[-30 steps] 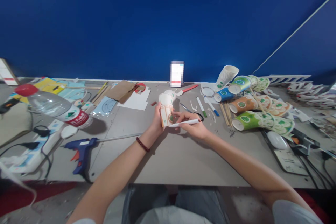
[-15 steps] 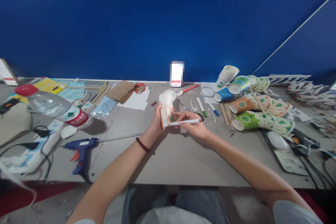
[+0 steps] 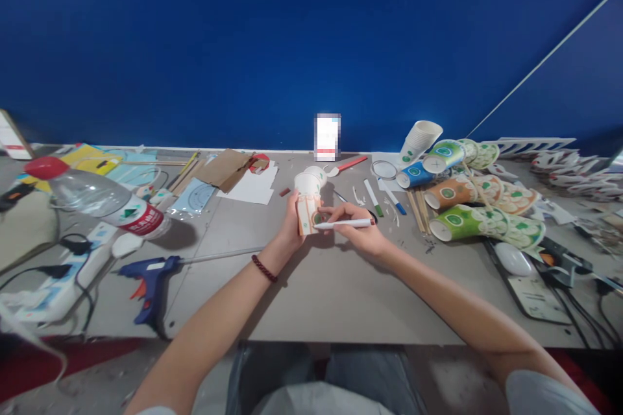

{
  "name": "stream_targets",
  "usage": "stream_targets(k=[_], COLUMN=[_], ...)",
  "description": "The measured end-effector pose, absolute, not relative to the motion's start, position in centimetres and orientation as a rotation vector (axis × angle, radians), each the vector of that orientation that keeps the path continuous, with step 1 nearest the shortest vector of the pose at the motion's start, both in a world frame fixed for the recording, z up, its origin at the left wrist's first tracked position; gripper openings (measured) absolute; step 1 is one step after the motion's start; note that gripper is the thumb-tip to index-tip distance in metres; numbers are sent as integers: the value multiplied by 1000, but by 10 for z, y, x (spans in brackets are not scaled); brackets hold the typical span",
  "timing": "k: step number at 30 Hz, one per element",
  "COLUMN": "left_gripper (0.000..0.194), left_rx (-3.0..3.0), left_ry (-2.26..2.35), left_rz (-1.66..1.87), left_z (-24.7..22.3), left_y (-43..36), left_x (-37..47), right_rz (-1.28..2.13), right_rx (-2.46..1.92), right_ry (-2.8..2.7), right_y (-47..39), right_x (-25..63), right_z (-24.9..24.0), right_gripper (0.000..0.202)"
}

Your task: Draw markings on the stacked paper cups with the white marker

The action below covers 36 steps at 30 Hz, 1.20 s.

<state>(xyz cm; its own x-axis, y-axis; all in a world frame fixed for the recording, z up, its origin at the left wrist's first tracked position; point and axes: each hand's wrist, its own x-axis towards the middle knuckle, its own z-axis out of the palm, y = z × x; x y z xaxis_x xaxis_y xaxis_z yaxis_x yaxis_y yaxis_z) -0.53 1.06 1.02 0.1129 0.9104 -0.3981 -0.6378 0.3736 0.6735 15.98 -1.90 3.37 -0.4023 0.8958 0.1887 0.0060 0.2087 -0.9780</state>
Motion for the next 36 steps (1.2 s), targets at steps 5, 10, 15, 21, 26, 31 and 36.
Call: stream_targets(k=[5, 10, 15, 21, 26, 31, 36], left_gripper=[61, 56, 64, 56, 55, 62, 55], left_rx=[396, 362, 410, 388, 385, 428, 378], left_ry=[880, 895, 902, 891, 891, 896, 899], left_rz=[1166, 1212, 1157, 1200, 1202, 1127, 1186], left_z=[10, 9, 13, 7, 6, 14, 11], left_y=[10, 11, 8, 10, 11, 7, 8], left_x=[-5, -5, -4, -5, -5, -5, -4], right_rz=[1271, 1274, 1276, 1216, 1261, 1260, 1286], right_rx=[-879, -881, -855, -883, -860, -870, -895], right_ry=[-1654, -1748, -1647, -1764, -1717, -1637, -1717], right_y=[-20, -21, -19, -21, -20, -19, -23], right_x=[160, 162, 161, 162, 162, 160, 161], right_z=[33, 37, 32, 35, 35, 32, 39], right_gripper=[7, 5, 5, 5, 1, 5, 5])
